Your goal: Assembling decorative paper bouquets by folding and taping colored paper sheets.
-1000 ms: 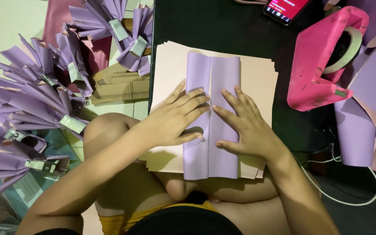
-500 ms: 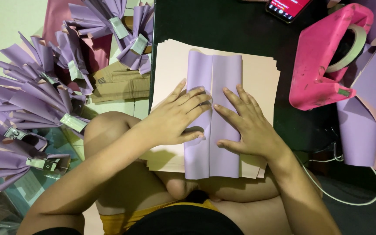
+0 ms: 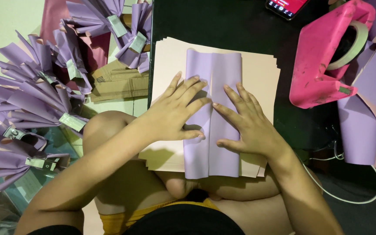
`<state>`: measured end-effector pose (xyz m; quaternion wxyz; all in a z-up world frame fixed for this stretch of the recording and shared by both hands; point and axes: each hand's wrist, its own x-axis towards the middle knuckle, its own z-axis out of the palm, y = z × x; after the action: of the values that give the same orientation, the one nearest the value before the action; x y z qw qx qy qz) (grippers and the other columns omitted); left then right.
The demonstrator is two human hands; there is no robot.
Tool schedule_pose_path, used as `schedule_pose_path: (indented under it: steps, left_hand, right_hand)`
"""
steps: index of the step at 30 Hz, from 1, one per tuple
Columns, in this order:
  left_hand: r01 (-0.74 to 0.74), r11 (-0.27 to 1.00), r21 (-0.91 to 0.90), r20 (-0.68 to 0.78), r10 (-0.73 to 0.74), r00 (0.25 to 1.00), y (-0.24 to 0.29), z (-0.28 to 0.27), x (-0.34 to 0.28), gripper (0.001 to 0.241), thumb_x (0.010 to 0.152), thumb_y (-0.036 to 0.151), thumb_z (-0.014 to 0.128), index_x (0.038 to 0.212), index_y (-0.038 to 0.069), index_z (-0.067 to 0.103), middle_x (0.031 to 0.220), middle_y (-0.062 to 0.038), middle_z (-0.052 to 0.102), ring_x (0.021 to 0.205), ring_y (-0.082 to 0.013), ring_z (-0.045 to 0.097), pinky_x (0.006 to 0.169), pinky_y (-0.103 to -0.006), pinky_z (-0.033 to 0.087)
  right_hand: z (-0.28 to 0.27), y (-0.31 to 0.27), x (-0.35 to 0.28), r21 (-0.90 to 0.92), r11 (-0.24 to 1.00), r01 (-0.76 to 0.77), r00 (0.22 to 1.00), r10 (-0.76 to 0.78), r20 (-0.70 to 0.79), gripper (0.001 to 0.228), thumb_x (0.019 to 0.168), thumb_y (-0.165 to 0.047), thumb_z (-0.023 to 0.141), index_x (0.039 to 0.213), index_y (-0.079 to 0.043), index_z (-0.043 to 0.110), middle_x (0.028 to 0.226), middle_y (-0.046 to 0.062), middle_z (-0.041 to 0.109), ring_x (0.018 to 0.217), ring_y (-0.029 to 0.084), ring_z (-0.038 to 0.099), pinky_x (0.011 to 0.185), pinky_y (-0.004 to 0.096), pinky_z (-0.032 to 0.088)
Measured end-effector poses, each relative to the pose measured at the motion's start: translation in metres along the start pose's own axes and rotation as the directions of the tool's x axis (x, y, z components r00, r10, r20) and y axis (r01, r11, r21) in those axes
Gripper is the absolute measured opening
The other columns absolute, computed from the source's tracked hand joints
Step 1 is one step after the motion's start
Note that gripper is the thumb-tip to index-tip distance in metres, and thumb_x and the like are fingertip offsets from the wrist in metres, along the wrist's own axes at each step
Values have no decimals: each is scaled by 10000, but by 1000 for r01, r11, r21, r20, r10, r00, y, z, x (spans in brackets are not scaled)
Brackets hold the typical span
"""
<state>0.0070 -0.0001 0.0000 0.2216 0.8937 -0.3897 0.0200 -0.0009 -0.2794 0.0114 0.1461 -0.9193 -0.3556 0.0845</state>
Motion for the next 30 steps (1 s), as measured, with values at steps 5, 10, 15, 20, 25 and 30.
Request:
schedule_pose_path:
  steps: [5,10,15,20,25,30]
  left_hand:
    - [-11,1000,28,-10,12,1000,-5,1,4,782,907,753,509,1367,120,529,1516,-181,428,1483,-345,340,1248,-603,85]
    - [-38,991,130,-101,51,994,-17,2,17,550,947,551,617,1290,120,603,1332,-106,552,1311,-279,477,1204,-564,186]
    - [-64,985,159,-103,81,991,-27,0,30,619,840,621,717,1199,123,633,1246,-65,568,1247,-243,475,1162,-533,232]
    - [-46,975,215,-31,53,998,-28,-8,35,778,797,718,714,1260,104,597,1311,-99,556,1263,-249,474,1143,-478,248]
    - [-41,969,243,-15,46,999,-26,-15,41,891,754,738,738,1340,94,548,1347,-101,531,1227,-250,490,1063,-445,309]
    - [-61,953,298,63,45,997,-30,-13,45,859,778,759,684,1376,153,569,1412,-41,502,1232,-224,451,995,-409,336]
  right_hand:
    - [1,1,-1,-24,1000,8,1000,-8,2,963,742,-787,667,1516,-256,449,1674,155,250,1566,421,108,1239,534,118]
    - [-1,0,0,-14,1000,8,1000,-8,3,950,757,-795,646,1515,-255,455,1668,156,261,1563,421,117,1239,533,122]
    - [-1,0,0,-5,1000,0,1000,0,0,941,761,-797,642,1507,-252,462,1669,157,262,1562,421,122,1239,534,125]
    - [-1,0,1,3,1000,-9,1000,9,8,952,755,-806,635,1519,-267,454,1671,145,259,1563,414,118,1238,538,123]
    - [-1,-1,1,1,1000,-10,1000,10,5,948,754,-804,640,1514,-267,458,1673,145,256,1563,417,120,1239,534,119]
    - [-1,-1,1,-17,1000,-10,1000,10,0,953,748,-810,640,1514,-272,457,1672,142,260,1563,413,127,1243,524,121]
